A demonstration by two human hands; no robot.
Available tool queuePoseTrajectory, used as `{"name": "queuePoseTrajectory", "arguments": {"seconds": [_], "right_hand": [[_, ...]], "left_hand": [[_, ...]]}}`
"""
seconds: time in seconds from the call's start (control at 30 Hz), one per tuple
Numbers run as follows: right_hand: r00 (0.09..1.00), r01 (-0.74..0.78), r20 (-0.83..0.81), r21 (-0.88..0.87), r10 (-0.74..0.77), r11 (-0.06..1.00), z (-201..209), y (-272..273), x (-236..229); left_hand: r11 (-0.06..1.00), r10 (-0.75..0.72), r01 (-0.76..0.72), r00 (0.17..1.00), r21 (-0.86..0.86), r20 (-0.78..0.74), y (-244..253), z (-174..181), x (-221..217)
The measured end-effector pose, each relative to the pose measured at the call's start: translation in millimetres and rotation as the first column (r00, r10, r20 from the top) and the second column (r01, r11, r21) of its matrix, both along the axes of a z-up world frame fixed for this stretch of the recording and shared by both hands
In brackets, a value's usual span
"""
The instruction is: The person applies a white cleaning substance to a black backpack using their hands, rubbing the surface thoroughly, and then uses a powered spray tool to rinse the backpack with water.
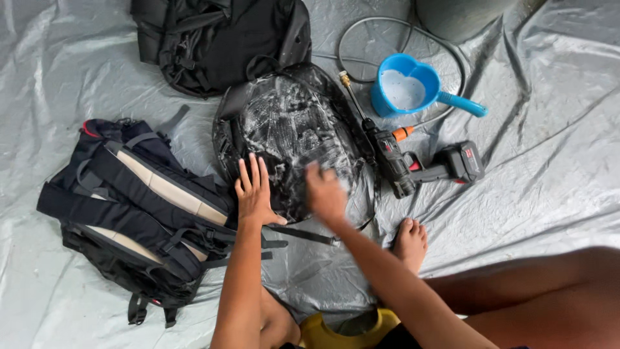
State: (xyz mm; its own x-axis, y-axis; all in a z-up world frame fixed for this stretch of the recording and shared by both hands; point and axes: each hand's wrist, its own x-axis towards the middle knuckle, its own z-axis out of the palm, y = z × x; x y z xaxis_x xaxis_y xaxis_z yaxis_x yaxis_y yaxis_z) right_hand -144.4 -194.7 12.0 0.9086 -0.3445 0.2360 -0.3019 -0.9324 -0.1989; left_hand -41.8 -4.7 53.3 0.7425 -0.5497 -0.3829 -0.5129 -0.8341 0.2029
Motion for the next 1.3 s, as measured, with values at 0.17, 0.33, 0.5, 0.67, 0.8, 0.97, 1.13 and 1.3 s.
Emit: {"name": "queuePoseTrajectory", "arguments": {"seconds": [0.17, 0.33, 0.5, 0.67, 0.8, 0.97, 1.13, 1.3], "right_hand": [[0.974, 0.222, -0.009, -0.181, -0.228, 0.958, -22.5, -74.2, 14.7], [0.963, 0.265, -0.037, -0.055, -0.267, 0.963, -22.8, -4.2, 31.3], [0.979, -0.139, -0.117, 0.221, 0.168, 0.965, -13.9, 108.8, 40.4], [0.988, -0.152, -0.044, -0.129, 0.147, 0.980, -0.9, 38.8, 57.3], [0.992, -0.009, 0.123, -0.187, 0.033, 0.982, -24.4, -43.2, 104.9], [0.984, -0.164, 0.049, -0.152, 0.173, 0.975, -35.9, 0.1, 91.3], [0.887, -0.459, 0.059, -0.017, 0.459, 0.888, -51.9, 70.2, 58.8], [0.929, -0.273, 0.219, -0.144, 0.300, 0.951, -36.4, 75.3, 136.6]], "left_hand": [[0.998, 0.022, -0.027, 0.997, -0.058, -0.079, 9.1, -7.5, 7.5], [0.997, 0.039, -0.036, 0.998, -0.068, 0.044, 9.7, -26.5, 8.9], [0.999, -0.025, -0.004, 0.784, 0.046, 0.621, 8.5, -57.9, 10.0], [0.997, -0.003, -0.023, 0.941, 0.071, 0.339, 9.7, -30.3, -1.8], [0.996, 0.081, -0.084, 0.982, 0.012, 0.172, 18.4, -33.8, -3.3], [0.990, 0.108, -0.093, 0.983, -0.107, 0.149, 26.5, -67.4, -9.9], [0.989, 0.140, -0.151, 0.919, -0.001, 0.369, 28.7, -153.3, -7.9], [0.984, 0.125, -0.157, 0.949, 0.089, 0.289, 25.3, -163.0, -7.1]]}}
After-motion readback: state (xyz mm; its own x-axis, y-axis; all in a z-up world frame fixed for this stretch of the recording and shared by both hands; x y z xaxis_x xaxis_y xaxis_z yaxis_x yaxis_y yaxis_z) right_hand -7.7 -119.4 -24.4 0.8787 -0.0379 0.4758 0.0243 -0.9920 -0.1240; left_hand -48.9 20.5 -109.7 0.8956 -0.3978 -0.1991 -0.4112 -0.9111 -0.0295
